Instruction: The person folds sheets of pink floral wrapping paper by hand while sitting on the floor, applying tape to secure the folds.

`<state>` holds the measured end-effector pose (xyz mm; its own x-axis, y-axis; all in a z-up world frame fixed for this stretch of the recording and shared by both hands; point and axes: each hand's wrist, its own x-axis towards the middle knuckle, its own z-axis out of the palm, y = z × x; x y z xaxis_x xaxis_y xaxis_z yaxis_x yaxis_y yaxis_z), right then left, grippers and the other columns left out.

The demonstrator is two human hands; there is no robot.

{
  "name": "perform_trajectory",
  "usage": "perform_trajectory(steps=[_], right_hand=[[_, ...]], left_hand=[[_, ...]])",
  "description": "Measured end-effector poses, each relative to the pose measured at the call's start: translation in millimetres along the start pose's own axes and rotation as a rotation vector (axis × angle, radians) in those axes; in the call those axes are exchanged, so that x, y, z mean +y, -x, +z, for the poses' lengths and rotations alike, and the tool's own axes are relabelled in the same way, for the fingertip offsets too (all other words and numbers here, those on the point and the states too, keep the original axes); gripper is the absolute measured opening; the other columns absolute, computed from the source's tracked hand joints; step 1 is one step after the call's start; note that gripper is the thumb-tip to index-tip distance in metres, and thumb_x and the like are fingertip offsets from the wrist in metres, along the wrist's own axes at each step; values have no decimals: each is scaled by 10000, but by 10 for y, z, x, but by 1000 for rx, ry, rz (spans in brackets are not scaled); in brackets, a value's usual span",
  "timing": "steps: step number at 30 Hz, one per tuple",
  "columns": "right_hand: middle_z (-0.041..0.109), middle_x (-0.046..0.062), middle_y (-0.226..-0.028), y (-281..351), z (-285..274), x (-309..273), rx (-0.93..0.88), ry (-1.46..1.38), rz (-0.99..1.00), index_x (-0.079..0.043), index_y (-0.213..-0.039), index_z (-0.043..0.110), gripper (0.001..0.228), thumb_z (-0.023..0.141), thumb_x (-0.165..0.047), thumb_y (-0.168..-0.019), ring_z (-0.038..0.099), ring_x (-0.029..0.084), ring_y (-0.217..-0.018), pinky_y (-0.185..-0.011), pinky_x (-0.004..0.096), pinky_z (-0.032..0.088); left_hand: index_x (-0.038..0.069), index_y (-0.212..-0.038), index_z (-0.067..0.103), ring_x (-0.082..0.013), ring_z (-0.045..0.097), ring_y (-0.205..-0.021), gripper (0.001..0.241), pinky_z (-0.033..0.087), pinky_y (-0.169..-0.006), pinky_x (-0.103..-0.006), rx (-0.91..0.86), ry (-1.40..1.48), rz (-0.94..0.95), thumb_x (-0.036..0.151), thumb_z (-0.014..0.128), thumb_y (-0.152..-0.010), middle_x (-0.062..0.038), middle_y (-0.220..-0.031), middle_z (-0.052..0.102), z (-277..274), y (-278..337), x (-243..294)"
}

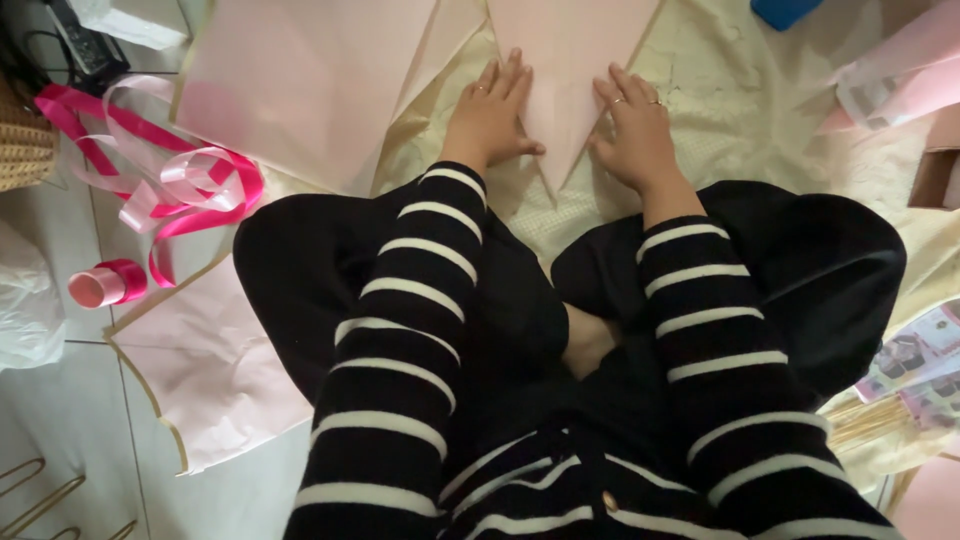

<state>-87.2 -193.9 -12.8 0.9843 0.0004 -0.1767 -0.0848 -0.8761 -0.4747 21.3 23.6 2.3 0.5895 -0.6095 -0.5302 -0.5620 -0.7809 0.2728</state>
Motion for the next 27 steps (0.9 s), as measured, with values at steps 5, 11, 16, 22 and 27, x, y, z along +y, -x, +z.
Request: perform_trajectory(steps=[5,11,16,22,27], right_hand=[[268,118,-1676,-31,-110,-133,-88,5,50,-101,-1576,435,691,655,-233,-934,196,410,-1508,-1106,680,273],[226,87,-1695,-69,-30,-92,-125,44,57,-138,-1592,421,677,611,-352,-978,131,403,-1523,-1056,686,295],[178,75,-1706,-62,-82,-183,-166,34,72,-161,-1609,391,718,621,-372,-963,75,400,-1528,-1065,706,263],[154,96,-1710,-94,-100,-241,-213,38,96,-160,-1618,360,737,612,-365,-956,18,401,-1532,-1107,686,175],[104,74,-1717,-130,-48,-217,-200,101,84,-144,-1649,334,761,581,-401,-977,-56,366,-1516,-1103,650,177]], left_hand=[[133,-1668,35,-323,-37,-1591,1188,90,-1285,-527,-49,1,3,520,827,-871,-63,-1714,-107,-88,34,72],[129,-1672,21,-340,-65,-1586,1258,81,-1288,-549,-29,-2,39,528,869,-834,-69,-1710,-123,44,-49,15],[122,-1679,-17,-351,-127,-1574,1424,23,-1285,-577,-66,-43,24,651,909,-735,-86,-1694,-181,-48,45,98],[104,-1688,-15,-366,-166,-1556,1472,-2,-1286,-575,-50,-137,36,640,919,-685,-121,-1672,-220,-42,69,114],[92,-1677,-65,-367,-165,-1562,1457,9,-1294,-565,-59,-141,16,700,880,-750,-156,-1670,-223,-13,63,139]])
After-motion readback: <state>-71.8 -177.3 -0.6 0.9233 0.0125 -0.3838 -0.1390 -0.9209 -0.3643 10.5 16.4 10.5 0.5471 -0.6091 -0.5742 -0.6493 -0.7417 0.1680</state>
